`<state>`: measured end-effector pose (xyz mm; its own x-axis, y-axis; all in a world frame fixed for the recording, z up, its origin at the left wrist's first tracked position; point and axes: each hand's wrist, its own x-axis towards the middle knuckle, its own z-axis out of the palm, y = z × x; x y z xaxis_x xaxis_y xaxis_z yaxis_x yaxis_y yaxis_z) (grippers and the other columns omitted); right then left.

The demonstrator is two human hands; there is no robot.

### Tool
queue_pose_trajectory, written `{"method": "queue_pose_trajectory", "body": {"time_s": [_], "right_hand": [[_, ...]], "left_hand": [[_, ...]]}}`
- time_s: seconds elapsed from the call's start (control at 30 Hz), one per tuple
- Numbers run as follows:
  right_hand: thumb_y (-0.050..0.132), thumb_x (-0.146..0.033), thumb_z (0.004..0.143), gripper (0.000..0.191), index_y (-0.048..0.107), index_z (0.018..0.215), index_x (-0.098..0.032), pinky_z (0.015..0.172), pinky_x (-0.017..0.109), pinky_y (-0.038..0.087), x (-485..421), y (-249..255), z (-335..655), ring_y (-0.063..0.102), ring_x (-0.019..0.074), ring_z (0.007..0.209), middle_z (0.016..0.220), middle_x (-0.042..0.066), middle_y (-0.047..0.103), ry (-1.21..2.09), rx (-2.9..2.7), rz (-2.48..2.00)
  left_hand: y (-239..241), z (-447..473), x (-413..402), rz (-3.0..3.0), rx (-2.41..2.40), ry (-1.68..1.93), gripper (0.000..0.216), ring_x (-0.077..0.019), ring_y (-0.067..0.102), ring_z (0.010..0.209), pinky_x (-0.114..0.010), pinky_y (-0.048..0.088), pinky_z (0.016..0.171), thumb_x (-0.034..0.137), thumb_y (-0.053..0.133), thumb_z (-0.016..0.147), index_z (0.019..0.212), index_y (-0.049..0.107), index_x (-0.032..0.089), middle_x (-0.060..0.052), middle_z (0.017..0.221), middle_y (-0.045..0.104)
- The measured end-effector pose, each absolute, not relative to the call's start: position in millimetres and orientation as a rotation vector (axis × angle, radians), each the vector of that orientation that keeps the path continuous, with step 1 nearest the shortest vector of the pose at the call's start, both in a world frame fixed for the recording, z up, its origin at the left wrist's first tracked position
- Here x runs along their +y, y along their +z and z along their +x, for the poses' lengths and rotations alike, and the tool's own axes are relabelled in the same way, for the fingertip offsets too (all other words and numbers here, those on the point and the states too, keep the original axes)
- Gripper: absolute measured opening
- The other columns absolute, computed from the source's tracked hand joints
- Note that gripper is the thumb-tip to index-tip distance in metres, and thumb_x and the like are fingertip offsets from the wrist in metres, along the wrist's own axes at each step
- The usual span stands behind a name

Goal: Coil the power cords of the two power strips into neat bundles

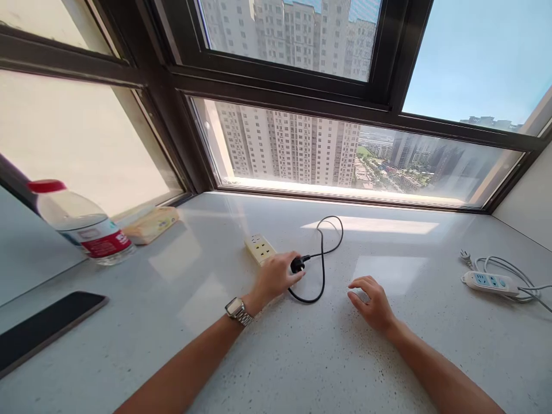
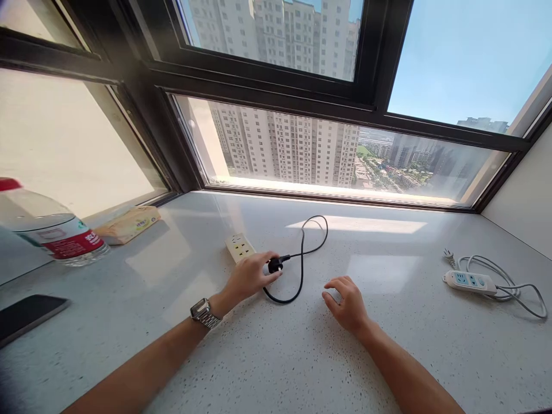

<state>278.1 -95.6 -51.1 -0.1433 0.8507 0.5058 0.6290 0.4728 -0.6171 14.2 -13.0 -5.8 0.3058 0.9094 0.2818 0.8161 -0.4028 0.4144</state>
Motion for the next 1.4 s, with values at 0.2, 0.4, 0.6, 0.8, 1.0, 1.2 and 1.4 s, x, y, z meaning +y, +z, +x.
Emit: {"method": "queue_pose_trajectory", "body": {"time_s": [0.2, 0.4, 0.6, 0.8, 1.0, 1.2, 1.4], "right_hand": [[0.053, -0.029, 0.088, 0.015, 0.065, 0.083, -0.021, 0.073, 0.036, 0.053, -93, -50, 278, 0.063, 0.0219, 0.082, 0.084, 0.008, 0.070, 0.346, -1.846, -1.247], [0.054, -0.029, 0.087, 0.015, 0.066, 0.083, -0.021, 0.075, 0.036, 0.052, -92, -51, 279, 0.064, 0.0217, 0.083, 0.084, 0.008, 0.071, 0.361, -1.828, -1.248], [0.053, -0.037, 0.087, 0.038, 0.059, 0.120, -0.019, 0.059, 0.027, 0.049, -89, -51, 277, 0.060, 0.0146, 0.061, 0.085, 0.005, 0.070, 0.496, -1.738, -1.375], [0.062, -0.035, 0.081, 0.051, 0.053, 0.129, -0.023, 0.051, 0.025, 0.039, -87, -48, 266, 0.058, 0.0144, 0.051, 0.068, -0.001, 0.070, 0.541, -1.866, -1.537], [0.058, -0.034, 0.085, 0.027, 0.063, 0.111, -0.027, 0.052, 0.025, 0.039, -89, -48, 272, 0.061, 0.0147, 0.057, 0.082, 0.002, 0.072, 0.196, -1.853, -1.589], [0.071, -0.040, 0.073, 0.039, 0.063, 0.108, -0.024, 0.053, 0.026, 0.040, -84, -46, 287, 0.064, 0.0206, 0.065, 0.079, 0.005, 0.071, 0.123, -1.851, -1.702], [0.068, -0.037, 0.075, 0.021, 0.058, 0.081, -0.020, 0.052, 0.025, 0.042, -84, -43, 304, 0.057, 0.0139, 0.054, 0.061, -0.002, 0.062, 0.836, -1.758, -1.427]], "left_hand": [[-15, 66, 9, 2.246, 1.422, 0.615, 0.032, -0.0265, 0.063, 0.089, -0.034, 0.044, 0.075, 0.038, 0.040, 0.088, 0.089, 0.065, 0.019, -0.011, 0.095, 0.069], [-23, 95, 5, 2.014, 1.296, 0.781, 0.032, -0.0343, 0.054, 0.104, -0.040, 0.041, 0.086, 0.042, 0.070, 0.063, 0.082, 0.061, 0.018, -0.013, 0.099, 0.064], [-30, 106, -2, 1.708, 1.047, 0.726, 0.020, -0.0208, 0.059, 0.081, -0.031, 0.045, 0.071, 0.030, 0.062, 0.063, 0.079, 0.056, 0.018, -0.004, 0.080, 0.064], [-26, 110, -17, 1.530, 0.865, 0.620, 0.019, -0.0155, 0.059, 0.067, -0.024, 0.041, 0.055, 0.028, 0.055, 0.064, 0.079, 0.049, 0.018, -0.001, 0.072, 0.060], [-26, 118, -24, 1.659, 0.854, 0.832, 0.024, -0.0188, 0.062, 0.076, -0.028, 0.046, 0.064, 0.017, 0.055, 0.063, 0.085, 0.050, 0.019, -0.003, 0.079, 0.065], [-16, 113, -21, 1.554, 0.867, 0.823, 0.025, -0.0156, 0.063, 0.069, -0.025, 0.045, 0.061, 0.018, 0.054, 0.065, 0.088, 0.044, 0.020, 0.001, 0.070, 0.061], [-15, 103, -6, 1.665, 0.974, 0.817, 0.023, -0.0143, 0.064, 0.062, -0.023, 0.044, 0.055, 0.021, 0.051, 0.068, 0.091, 0.046, 0.019, -0.002, 0.083, 0.064]]}}
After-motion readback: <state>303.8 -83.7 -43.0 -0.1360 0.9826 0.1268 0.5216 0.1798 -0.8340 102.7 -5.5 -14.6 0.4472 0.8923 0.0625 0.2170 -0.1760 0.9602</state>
